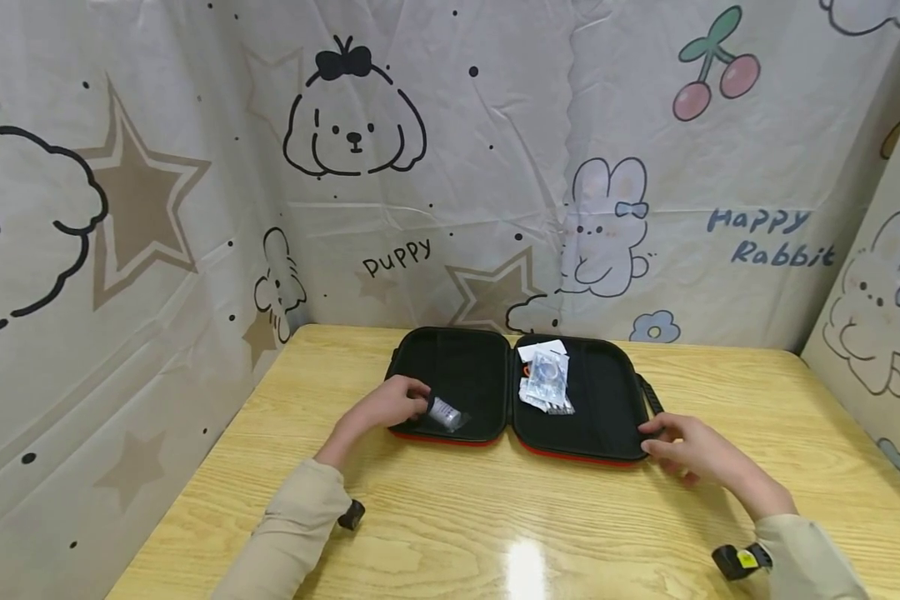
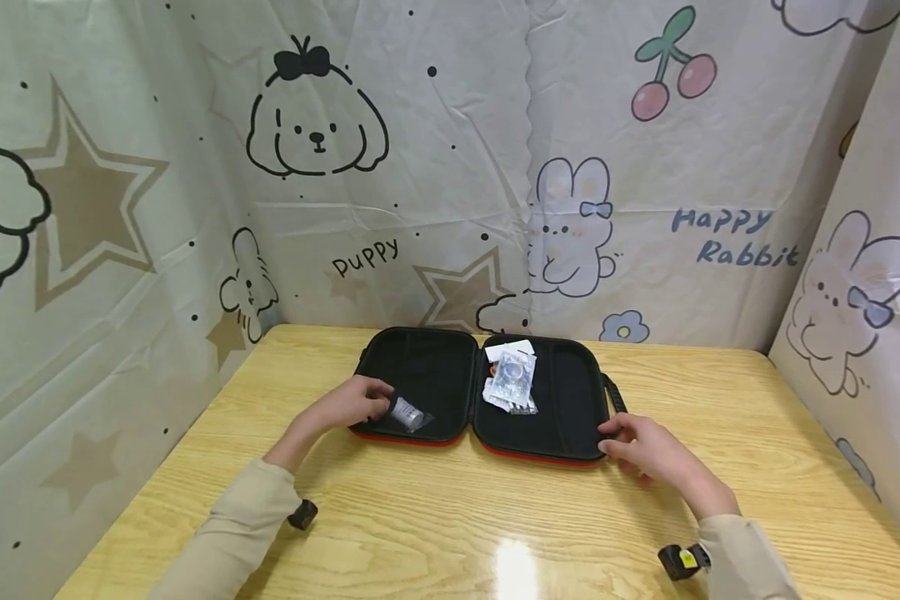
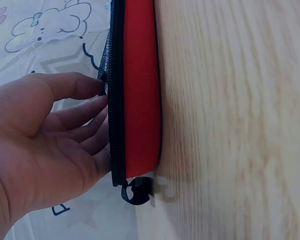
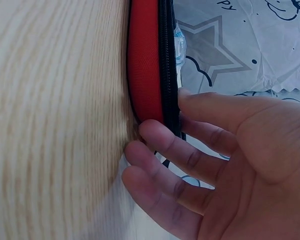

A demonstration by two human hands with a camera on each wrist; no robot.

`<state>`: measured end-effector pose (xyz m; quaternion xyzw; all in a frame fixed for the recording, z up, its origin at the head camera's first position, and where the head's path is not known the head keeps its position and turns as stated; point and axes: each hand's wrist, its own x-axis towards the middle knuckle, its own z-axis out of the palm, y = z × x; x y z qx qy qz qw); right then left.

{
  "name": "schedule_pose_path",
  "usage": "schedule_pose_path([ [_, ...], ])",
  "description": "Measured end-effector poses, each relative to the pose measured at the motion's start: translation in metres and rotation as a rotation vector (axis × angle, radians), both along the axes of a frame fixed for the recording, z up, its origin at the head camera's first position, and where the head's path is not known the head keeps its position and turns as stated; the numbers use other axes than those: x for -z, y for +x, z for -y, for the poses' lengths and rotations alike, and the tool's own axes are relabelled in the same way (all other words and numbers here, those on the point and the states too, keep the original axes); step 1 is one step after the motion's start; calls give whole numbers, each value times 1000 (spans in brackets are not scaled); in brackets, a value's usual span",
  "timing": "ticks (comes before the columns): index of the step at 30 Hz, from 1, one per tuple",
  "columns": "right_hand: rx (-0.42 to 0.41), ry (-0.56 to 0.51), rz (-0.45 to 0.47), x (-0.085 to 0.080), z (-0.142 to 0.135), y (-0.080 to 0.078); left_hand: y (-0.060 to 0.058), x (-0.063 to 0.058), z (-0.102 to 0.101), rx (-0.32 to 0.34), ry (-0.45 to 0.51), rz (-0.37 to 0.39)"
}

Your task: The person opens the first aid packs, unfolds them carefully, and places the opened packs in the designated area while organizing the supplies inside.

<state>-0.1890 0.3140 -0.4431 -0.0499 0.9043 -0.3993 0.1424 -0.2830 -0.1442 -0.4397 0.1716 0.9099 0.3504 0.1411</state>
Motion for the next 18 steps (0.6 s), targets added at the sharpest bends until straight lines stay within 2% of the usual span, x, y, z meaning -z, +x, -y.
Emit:
schedule_pose_path([
  [3, 4, -5, 2, 0, 0, 0, 2, -3, 0, -40, 50, 63],
  [6, 7, -6, 0, 1, 0, 1, 3, -3, -1, -36, 70, 78],
  [13, -1, -12, 1, 1, 1, 0, 1, 5, -8, -52, 96, 45],
  [18, -6, -13, 0, 1, 0, -1, 1, 8, -13, -40, 110, 62],
])
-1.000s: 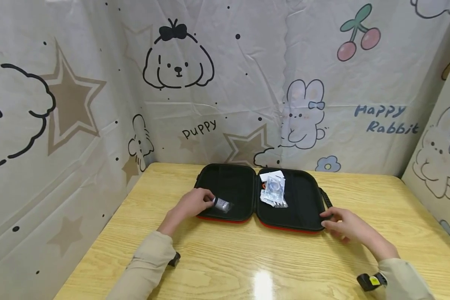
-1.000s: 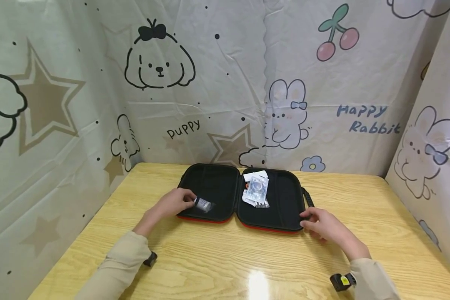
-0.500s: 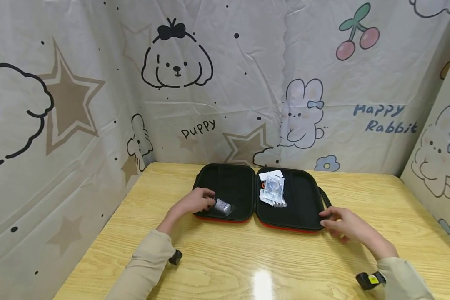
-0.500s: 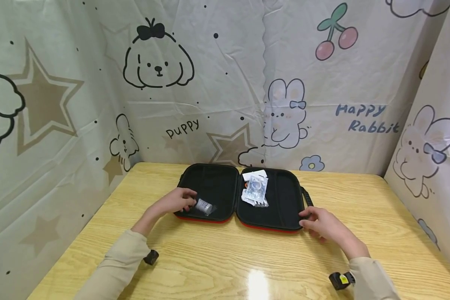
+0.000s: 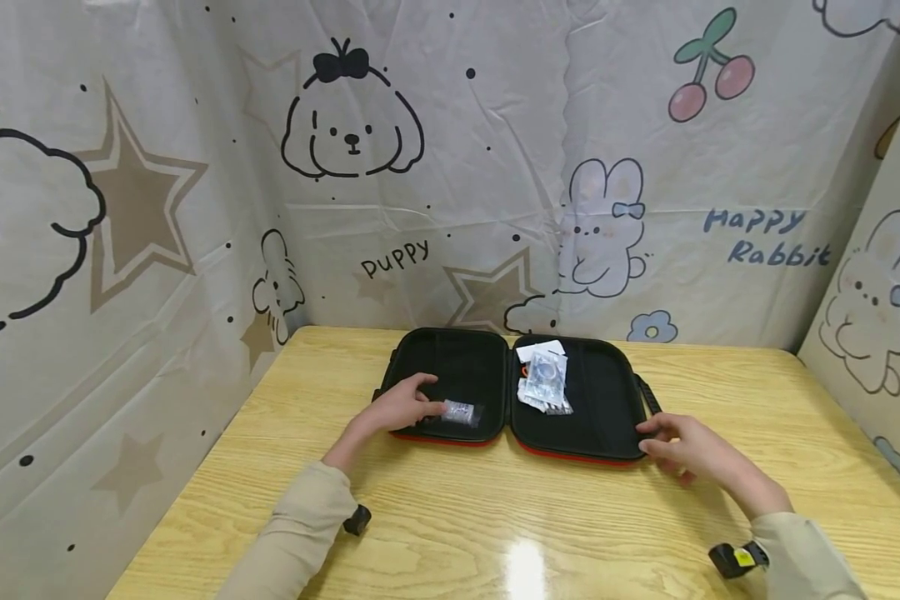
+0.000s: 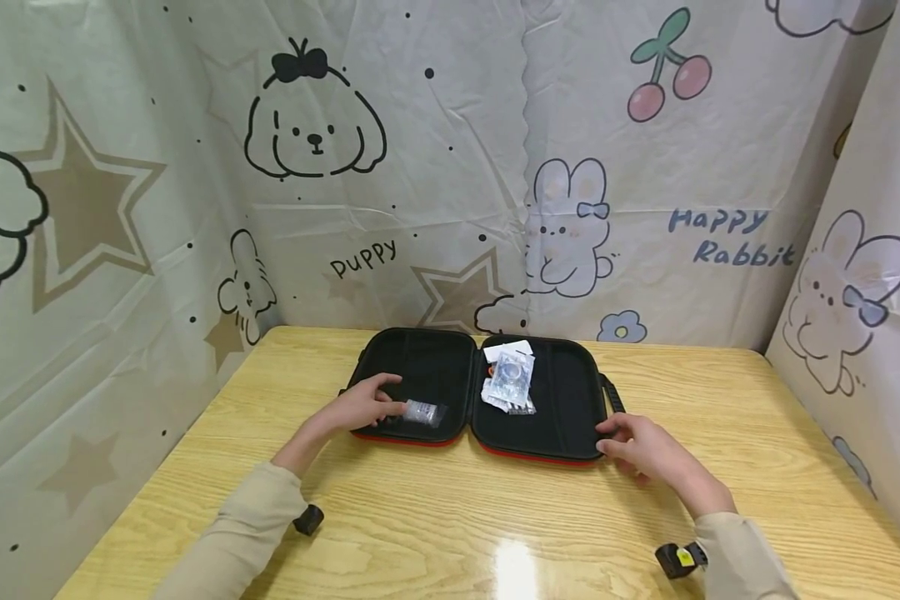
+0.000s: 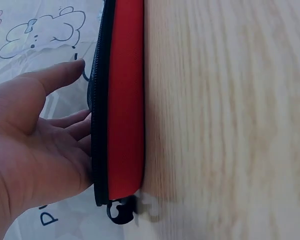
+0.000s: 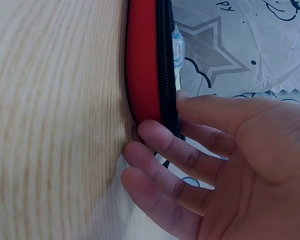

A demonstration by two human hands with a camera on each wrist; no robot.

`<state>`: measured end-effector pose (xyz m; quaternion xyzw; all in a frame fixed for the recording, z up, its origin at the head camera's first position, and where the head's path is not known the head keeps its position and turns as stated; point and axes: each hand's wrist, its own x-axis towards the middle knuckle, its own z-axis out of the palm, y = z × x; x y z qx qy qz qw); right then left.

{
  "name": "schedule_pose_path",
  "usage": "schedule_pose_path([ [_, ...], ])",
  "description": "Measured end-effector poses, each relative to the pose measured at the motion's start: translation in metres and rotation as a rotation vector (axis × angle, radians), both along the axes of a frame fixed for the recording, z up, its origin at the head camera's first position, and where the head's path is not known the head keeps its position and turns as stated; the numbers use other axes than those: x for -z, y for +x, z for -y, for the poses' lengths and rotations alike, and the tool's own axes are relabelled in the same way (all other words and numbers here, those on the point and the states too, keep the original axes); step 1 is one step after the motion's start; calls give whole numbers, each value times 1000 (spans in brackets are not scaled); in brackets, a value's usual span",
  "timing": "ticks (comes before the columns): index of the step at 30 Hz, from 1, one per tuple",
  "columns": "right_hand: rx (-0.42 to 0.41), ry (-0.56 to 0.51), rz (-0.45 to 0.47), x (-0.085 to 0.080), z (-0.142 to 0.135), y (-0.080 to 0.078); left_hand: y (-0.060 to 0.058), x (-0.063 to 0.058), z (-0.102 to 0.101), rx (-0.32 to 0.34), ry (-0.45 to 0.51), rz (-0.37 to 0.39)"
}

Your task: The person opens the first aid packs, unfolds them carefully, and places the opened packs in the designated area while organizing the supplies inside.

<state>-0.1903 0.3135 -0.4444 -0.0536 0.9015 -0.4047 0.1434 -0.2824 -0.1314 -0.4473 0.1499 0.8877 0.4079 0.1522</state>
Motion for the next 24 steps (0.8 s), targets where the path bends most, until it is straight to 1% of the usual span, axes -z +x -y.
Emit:
schedule_pose_path([
  [3, -2, -1, -4, 0, 0, 0, 0, 1, 0, -21, -22, -24],
  [7, -3, 2, -5, 0, 0, 0, -1, 1, 1, -83, -70, -104],
  [10, -7, 2, -3, 0, 0, -1, -2, 1, 0, -106, -79, -140],
  [13, -16, -5, 4, 0, -1, 0, -1, 3, -2, -95, -83, -152],
  [19, -18, -30, 18, 1, -2, 0, 1, 6, -10, -43, -84, -138],
  [21, -15, -36, 22, 2, -2, 0, 1, 7, -12, -45, -86, -128],
  [24, -2, -39, 31, 2, -2, 0, 1, 7, -11, -70, -121, -143],
])
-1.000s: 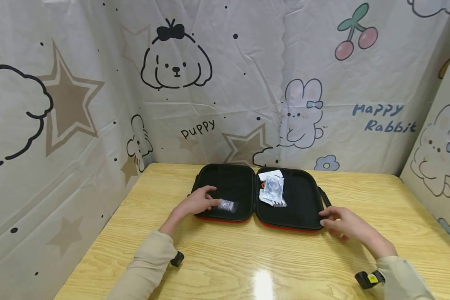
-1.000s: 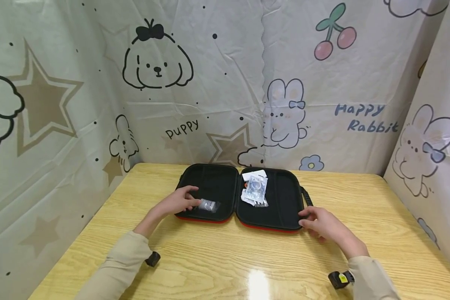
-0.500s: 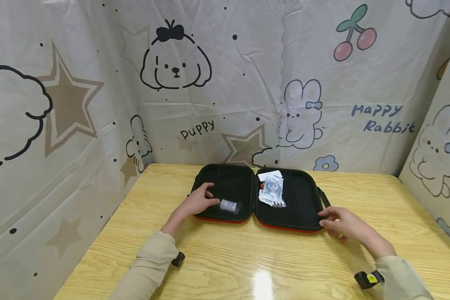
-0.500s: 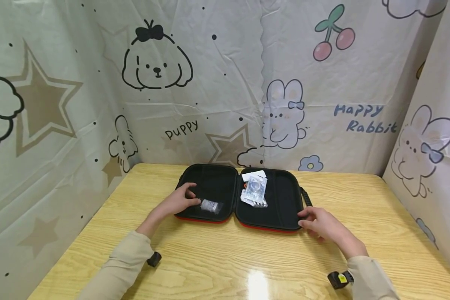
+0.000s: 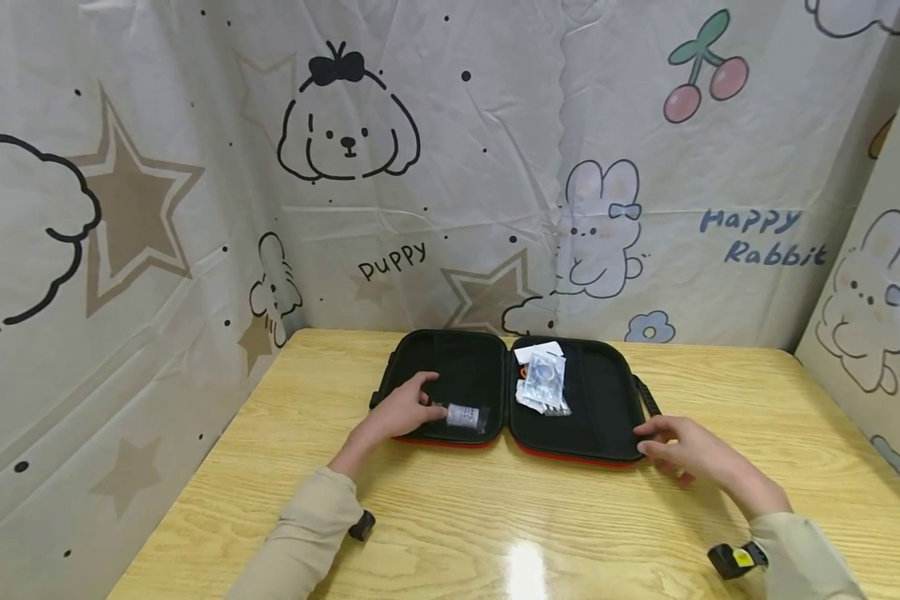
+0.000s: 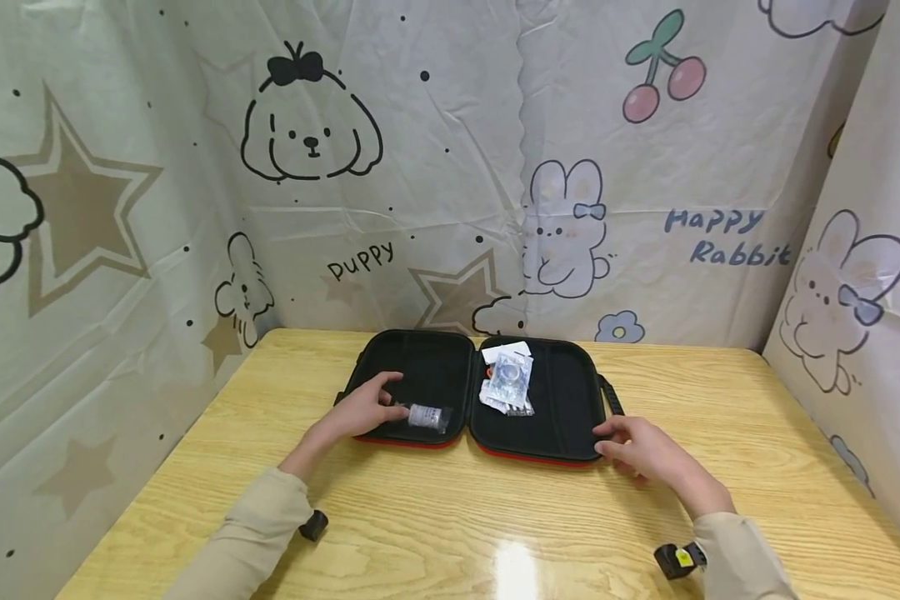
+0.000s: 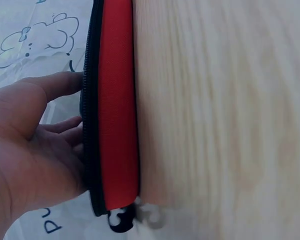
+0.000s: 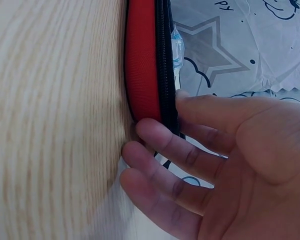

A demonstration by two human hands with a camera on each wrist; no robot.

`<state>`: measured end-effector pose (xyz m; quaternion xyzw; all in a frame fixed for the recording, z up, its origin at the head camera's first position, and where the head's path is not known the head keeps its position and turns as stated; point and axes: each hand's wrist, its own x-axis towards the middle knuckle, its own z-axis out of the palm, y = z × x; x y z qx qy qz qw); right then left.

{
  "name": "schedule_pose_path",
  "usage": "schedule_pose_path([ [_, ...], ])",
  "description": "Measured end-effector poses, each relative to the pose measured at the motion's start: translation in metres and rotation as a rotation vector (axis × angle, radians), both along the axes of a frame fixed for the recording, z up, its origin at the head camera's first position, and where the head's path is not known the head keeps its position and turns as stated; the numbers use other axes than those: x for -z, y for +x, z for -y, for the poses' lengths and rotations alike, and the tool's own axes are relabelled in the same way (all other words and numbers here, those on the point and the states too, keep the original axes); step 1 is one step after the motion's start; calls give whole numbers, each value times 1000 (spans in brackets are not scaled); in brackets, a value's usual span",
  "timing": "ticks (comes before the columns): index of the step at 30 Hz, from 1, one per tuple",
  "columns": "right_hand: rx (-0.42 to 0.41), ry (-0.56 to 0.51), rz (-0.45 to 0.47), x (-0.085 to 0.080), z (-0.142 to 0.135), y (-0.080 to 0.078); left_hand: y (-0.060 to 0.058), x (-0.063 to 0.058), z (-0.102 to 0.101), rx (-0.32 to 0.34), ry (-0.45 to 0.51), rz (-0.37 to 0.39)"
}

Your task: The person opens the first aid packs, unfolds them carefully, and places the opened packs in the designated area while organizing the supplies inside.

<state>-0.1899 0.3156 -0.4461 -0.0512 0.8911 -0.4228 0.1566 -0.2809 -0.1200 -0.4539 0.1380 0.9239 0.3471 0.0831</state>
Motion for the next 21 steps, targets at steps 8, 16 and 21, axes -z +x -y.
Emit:
schedule_pose_path([
  [8, 14, -6, 11, -1, 1, 0, -1, -1, 4, -45, -81, -137],
  [16, 23, 12, -11, 1, 1, 0, -2, -9, -6, 56, -43, -221],
  [21, 31, 7, -2, 2, 1, 0, -8, -11, -20, 129, -30, -243],
])
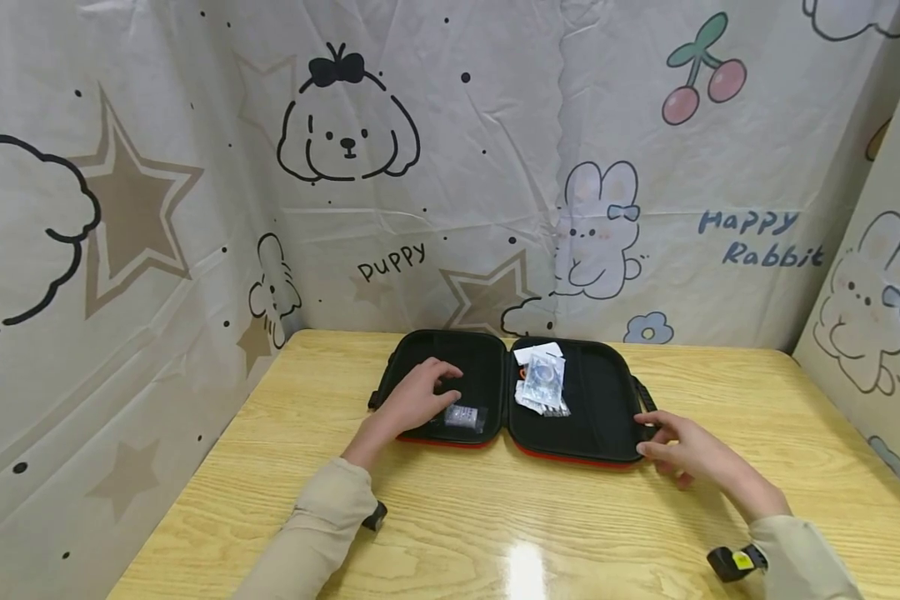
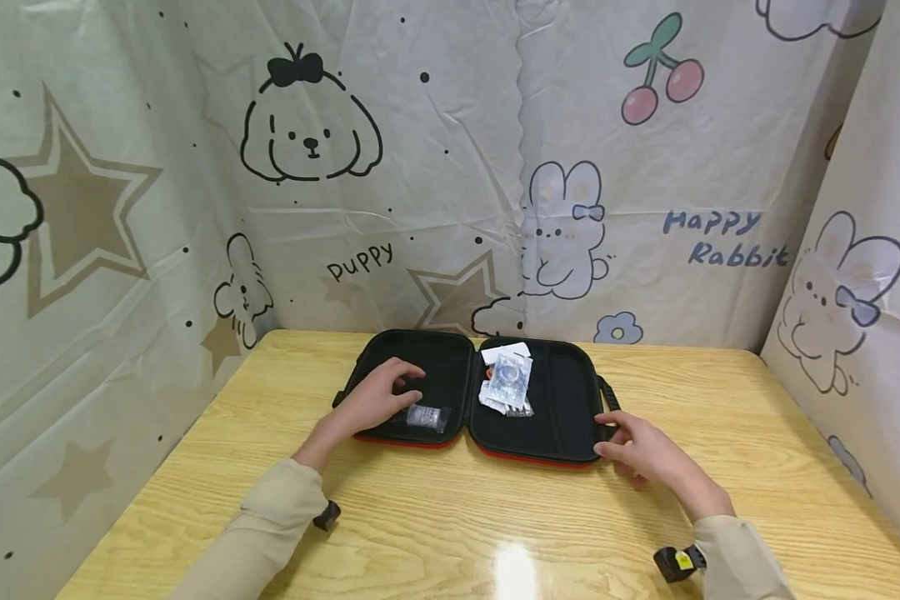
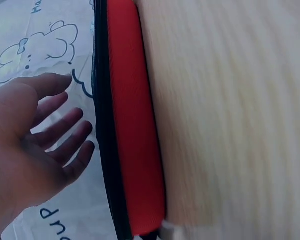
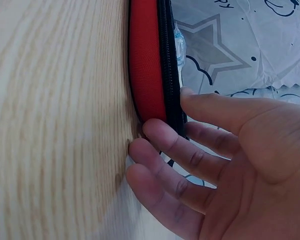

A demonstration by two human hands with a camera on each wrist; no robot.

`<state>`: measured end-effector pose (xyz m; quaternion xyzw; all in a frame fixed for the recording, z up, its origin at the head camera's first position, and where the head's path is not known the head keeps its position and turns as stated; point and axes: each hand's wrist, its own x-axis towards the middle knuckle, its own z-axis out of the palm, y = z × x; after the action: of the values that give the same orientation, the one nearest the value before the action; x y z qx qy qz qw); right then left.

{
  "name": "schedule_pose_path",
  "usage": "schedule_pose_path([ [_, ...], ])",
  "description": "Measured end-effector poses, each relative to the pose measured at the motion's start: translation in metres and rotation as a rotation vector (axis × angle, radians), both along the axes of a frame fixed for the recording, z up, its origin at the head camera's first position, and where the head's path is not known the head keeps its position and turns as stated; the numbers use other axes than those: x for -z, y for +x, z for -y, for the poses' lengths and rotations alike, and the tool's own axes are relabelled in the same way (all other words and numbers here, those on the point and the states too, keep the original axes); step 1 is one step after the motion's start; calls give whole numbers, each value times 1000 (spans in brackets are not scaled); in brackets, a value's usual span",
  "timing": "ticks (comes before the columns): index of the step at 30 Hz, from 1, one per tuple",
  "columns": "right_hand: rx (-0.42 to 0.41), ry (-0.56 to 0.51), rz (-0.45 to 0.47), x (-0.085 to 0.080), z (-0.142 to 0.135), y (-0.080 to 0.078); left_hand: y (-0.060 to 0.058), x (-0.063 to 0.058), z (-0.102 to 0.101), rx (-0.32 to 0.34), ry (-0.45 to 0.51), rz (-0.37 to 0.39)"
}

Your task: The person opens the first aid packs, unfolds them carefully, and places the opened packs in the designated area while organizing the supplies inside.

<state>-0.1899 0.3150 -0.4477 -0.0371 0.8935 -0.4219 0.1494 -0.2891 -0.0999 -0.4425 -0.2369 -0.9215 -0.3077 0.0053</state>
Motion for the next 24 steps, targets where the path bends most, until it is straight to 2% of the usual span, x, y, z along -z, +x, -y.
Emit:
schedule_pose_path([
  [10, 3, -1, -15, 1, 1, 2, -9, -7, -25, 40, -49, -7],
  [17, 1, 15, -21, 1, 0, 0, -18, -10, -40, 61, -49, -22],
  [24, 1, -5, -4, 3, -2, 0, -24, -13, -64, 98, -46, -15],
])
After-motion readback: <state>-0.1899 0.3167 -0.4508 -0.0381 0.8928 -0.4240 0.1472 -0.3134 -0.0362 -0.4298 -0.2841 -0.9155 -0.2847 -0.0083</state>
